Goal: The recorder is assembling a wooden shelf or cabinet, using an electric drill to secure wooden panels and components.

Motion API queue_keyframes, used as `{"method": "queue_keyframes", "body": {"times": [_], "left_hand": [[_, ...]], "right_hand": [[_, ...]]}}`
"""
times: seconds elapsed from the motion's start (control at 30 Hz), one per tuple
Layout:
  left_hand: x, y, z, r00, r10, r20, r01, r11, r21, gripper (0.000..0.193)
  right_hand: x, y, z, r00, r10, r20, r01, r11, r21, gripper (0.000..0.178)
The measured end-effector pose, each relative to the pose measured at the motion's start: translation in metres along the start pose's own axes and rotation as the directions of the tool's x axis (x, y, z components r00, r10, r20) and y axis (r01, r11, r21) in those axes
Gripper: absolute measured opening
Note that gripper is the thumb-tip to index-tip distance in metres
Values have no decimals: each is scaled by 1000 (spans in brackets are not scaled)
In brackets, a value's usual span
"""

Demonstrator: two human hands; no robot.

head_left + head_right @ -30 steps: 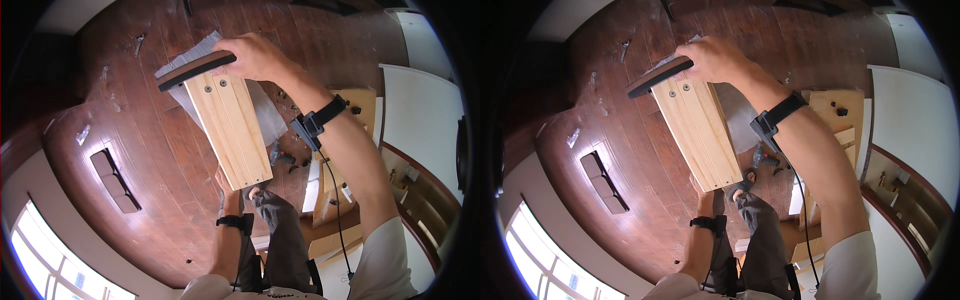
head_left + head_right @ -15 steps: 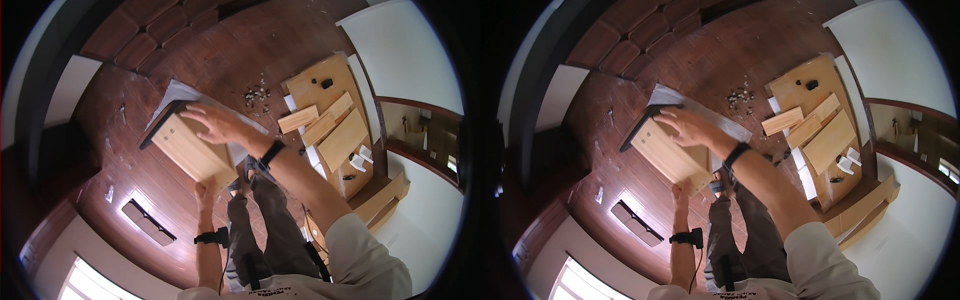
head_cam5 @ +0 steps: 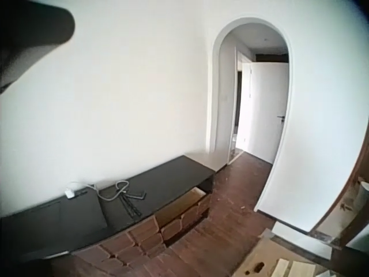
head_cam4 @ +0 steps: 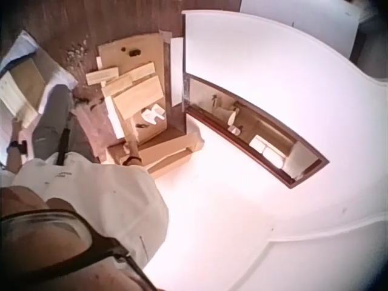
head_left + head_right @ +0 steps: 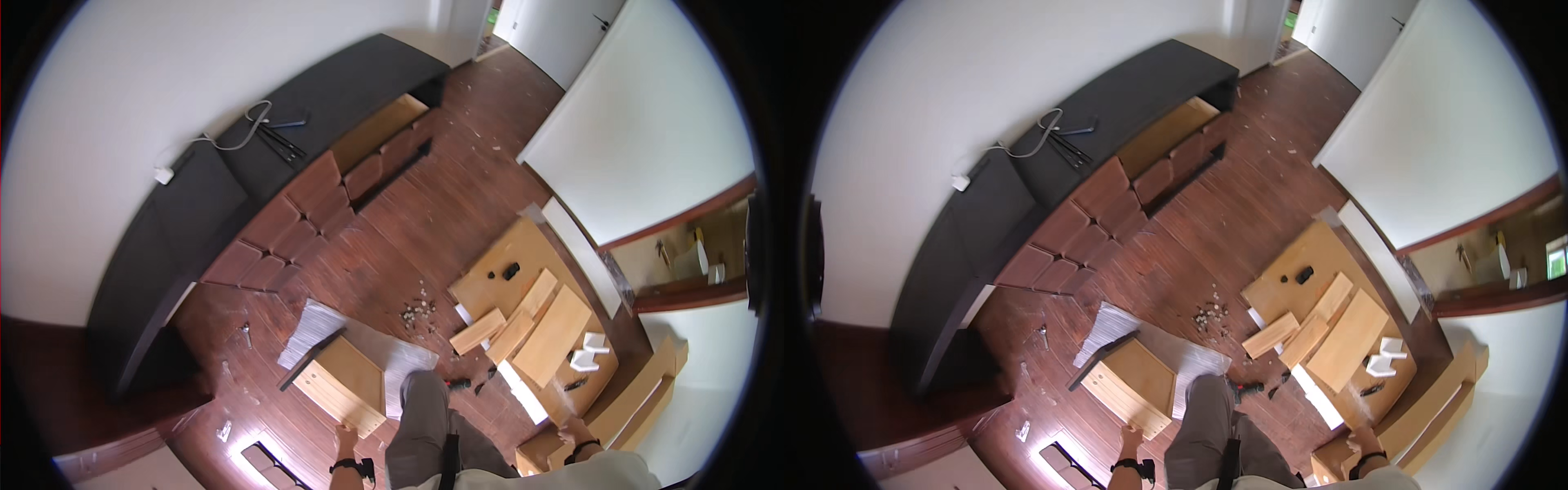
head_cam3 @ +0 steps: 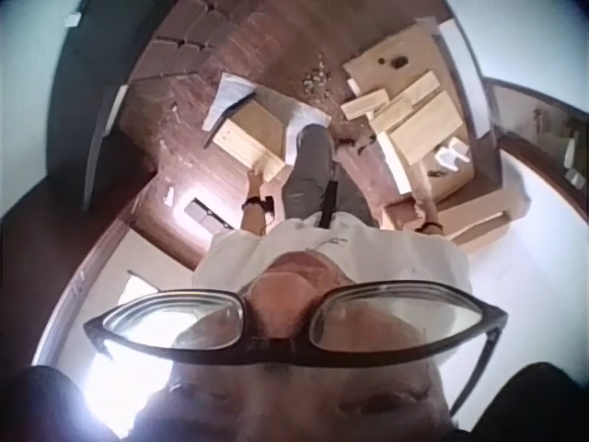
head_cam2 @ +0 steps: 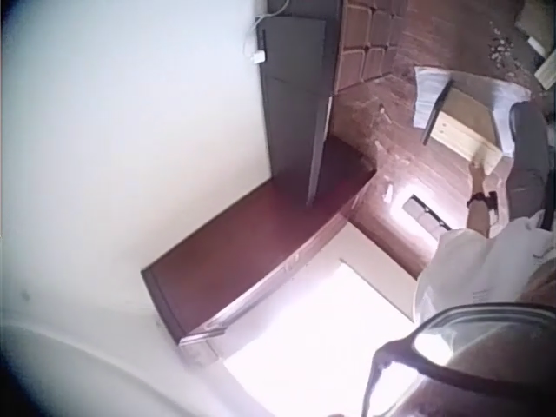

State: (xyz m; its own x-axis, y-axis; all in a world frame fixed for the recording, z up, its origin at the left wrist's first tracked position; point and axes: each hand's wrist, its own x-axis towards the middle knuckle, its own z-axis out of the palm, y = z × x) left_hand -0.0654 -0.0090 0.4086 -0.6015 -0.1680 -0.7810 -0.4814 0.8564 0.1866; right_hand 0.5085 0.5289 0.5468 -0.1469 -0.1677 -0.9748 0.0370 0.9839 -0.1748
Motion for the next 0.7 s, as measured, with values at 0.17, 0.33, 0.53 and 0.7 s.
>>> {"method": "queue_keyframes", "body": {"times": [0.17, 0.33, 0.53, 0.7], "left_hand": [[32, 55, -80, 904, -43, 426, 80, 994, -71, 20], [37, 332, -194, 889, 388, 243, -276, 877, -394, 27], [101, 629, -291, 731, 441, -521, -543, 838, -53, 40], [148, 684, -305, 806, 282, -520, -285, 956, 77, 41]], "right_hand": [[25, 17, -184, 718, 688, 103, 195, -340, 920, 14], [42, 11, -451, 702, 684, -198, 220, 56, 974, 18], [111, -18, -708, 736, 314, -600, 507, 331, 795, 32], [62, -47, -804, 686, 278, -672, 711, -61, 701, 27]]}}
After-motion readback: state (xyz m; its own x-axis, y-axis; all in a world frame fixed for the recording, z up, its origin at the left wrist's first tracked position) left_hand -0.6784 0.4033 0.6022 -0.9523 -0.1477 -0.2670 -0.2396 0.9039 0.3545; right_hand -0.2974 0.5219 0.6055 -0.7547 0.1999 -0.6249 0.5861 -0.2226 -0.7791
